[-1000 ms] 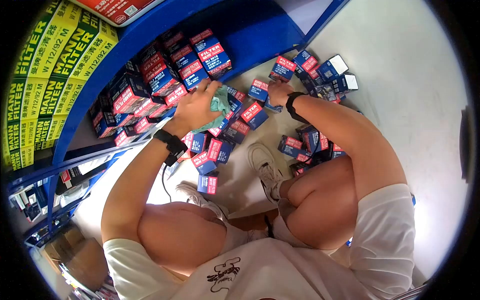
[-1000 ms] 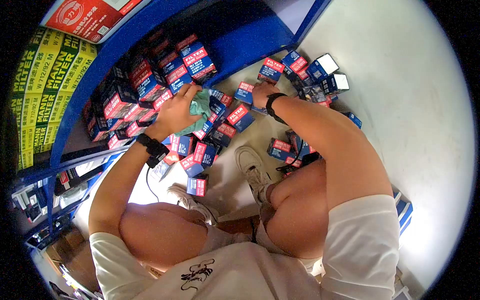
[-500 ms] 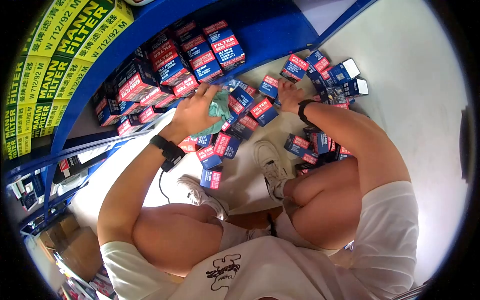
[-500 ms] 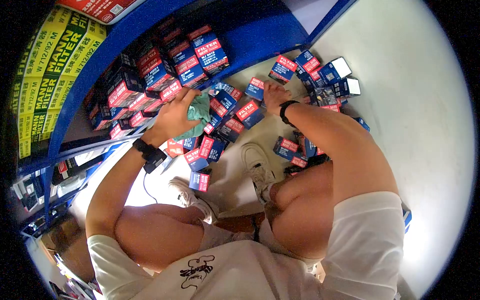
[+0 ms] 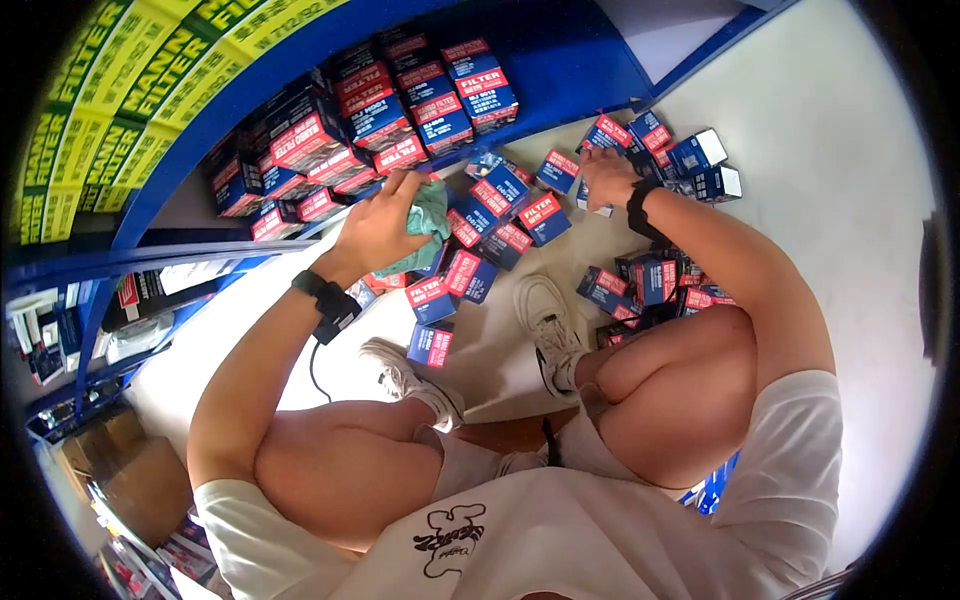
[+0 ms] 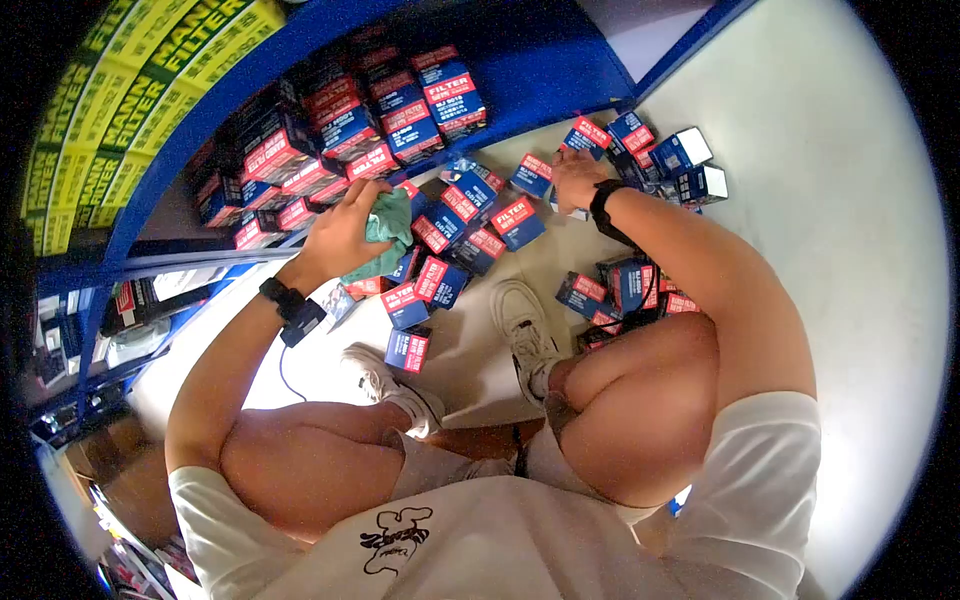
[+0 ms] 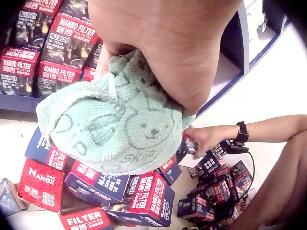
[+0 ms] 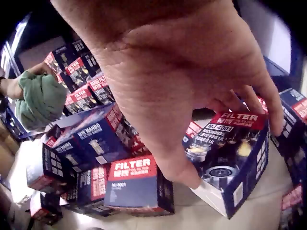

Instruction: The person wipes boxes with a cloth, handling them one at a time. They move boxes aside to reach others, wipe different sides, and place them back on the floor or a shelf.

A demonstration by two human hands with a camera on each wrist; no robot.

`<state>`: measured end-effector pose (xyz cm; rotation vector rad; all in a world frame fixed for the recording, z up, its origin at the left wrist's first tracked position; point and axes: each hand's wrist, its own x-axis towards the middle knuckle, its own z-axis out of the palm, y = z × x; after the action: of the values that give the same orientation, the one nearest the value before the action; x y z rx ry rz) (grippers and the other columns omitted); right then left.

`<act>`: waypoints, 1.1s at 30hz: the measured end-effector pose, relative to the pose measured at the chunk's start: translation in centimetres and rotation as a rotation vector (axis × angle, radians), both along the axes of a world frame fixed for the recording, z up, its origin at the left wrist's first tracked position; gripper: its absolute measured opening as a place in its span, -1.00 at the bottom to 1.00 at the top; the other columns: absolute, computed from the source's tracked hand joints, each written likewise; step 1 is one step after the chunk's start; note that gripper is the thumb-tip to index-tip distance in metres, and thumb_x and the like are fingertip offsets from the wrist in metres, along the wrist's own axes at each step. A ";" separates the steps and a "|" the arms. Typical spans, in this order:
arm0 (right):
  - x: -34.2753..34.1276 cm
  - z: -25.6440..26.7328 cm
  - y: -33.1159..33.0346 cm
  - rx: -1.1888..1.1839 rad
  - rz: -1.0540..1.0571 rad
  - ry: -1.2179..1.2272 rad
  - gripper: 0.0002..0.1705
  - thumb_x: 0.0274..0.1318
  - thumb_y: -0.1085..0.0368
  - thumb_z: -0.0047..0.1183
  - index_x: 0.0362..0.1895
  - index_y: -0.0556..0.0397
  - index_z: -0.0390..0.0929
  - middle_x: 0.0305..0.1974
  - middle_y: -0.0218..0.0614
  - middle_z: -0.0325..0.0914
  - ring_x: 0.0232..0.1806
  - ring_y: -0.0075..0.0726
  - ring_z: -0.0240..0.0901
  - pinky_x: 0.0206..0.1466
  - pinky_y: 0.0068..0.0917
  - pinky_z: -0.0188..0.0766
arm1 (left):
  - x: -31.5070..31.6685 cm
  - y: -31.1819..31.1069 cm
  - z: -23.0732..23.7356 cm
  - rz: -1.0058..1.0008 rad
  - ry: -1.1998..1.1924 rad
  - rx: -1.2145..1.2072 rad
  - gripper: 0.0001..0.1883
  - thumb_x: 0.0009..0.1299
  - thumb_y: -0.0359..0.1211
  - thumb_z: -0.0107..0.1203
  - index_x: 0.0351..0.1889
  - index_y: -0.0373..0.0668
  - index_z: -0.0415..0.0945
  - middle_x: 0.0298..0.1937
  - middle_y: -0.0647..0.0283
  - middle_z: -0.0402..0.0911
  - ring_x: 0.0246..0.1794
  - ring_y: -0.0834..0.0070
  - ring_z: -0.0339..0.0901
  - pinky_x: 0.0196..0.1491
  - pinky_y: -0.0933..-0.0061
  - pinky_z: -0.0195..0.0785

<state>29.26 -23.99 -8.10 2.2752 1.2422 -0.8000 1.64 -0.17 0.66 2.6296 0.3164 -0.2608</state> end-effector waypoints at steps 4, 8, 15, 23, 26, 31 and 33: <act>-0.4 4.1 2.0 0.144 0.041 0.076 0.08 -0.39 0.22 0.41 0.33 0.30 0.23 0.27 0.17 0.31 0.34 0.18 0.24 0.45 -0.11 0.17 | -0.6 0.1 0.7 -0.016 0.014 0.008 -0.24 0.14 -0.26 0.33 0.31 -0.04 0.22 0.22 0.06 0.40 0.02 -0.11 0.56 -0.01 -0.03 0.52; -1.9 6.7 4.7 0.456 0.097 0.149 0.11 -0.46 0.28 0.41 0.34 0.25 0.21 0.19 0.17 0.28 0.27 0.30 0.21 0.37 -0.14 0.25 | -1.1 0.7 0.8 -0.009 -0.036 0.034 -0.23 0.15 -0.25 0.30 0.35 -0.05 0.21 0.24 0.05 0.38 0.02 -0.11 0.57 -0.03 -0.03 0.54; -7.1 6.3 9.2 0.692 0.446 0.394 0.10 -0.46 0.29 0.44 0.32 0.21 0.20 0.12 0.07 0.26 0.20 0.21 0.17 0.31 -0.13 0.27 | -2.2 1.0 0.9 -0.040 0.019 0.155 -0.21 0.15 -0.15 0.34 0.35 -0.10 0.26 0.23 0.04 0.37 0.03 -0.07 0.60 -0.01 -0.02 0.55; -10.8 3.2 10.4 0.643 0.568 0.367 0.16 -0.49 0.27 0.46 0.35 0.24 0.19 0.17 0.06 0.33 0.21 0.21 0.20 0.28 -0.08 0.31 | -3.1 1.6 0.8 -0.040 0.010 0.141 -0.22 0.15 -0.13 0.35 0.33 -0.10 0.28 0.20 0.02 0.40 0.02 -0.06 0.61 -0.02 -0.01 0.55; -11.3 3.1 9.8 0.655 0.572 0.263 0.14 -0.47 0.30 0.45 0.35 0.22 0.20 0.20 0.02 0.32 0.23 0.19 0.20 0.24 -0.06 0.37 | -2.5 2.0 0.7 -0.020 0.016 0.169 -0.22 0.15 -0.12 0.34 0.33 -0.09 0.28 0.20 0.01 0.41 0.03 -0.06 0.61 -0.02 -0.02 0.55; -11.2 3.1 9.9 0.698 0.556 0.235 0.11 -0.43 0.31 0.44 0.35 0.24 0.19 0.18 0.00 0.32 0.23 0.16 0.23 0.22 -0.09 0.40 | -1.5 1.9 0.5 -0.058 0.068 0.141 -0.23 0.16 -0.11 0.33 0.33 -0.07 0.28 0.20 0.00 0.40 0.01 -0.07 0.61 -0.02 -0.04 0.55; -10.9 3.8 9.9 0.576 0.450 0.212 0.13 -0.37 0.26 0.48 0.37 0.24 0.15 0.20 -0.04 0.26 0.27 0.10 0.17 0.33 -0.10 0.29 | -1.4 1.7 0.3 -0.068 0.052 0.151 -0.24 0.17 -0.12 0.33 0.32 -0.07 0.28 0.19 -0.01 0.40 -0.01 -0.07 0.62 -0.04 -0.05 0.55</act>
<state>18.33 -14.05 -4.29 2.1977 2.2164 -0.5712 0.20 1.53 0.96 2.7894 0.2744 -0.3400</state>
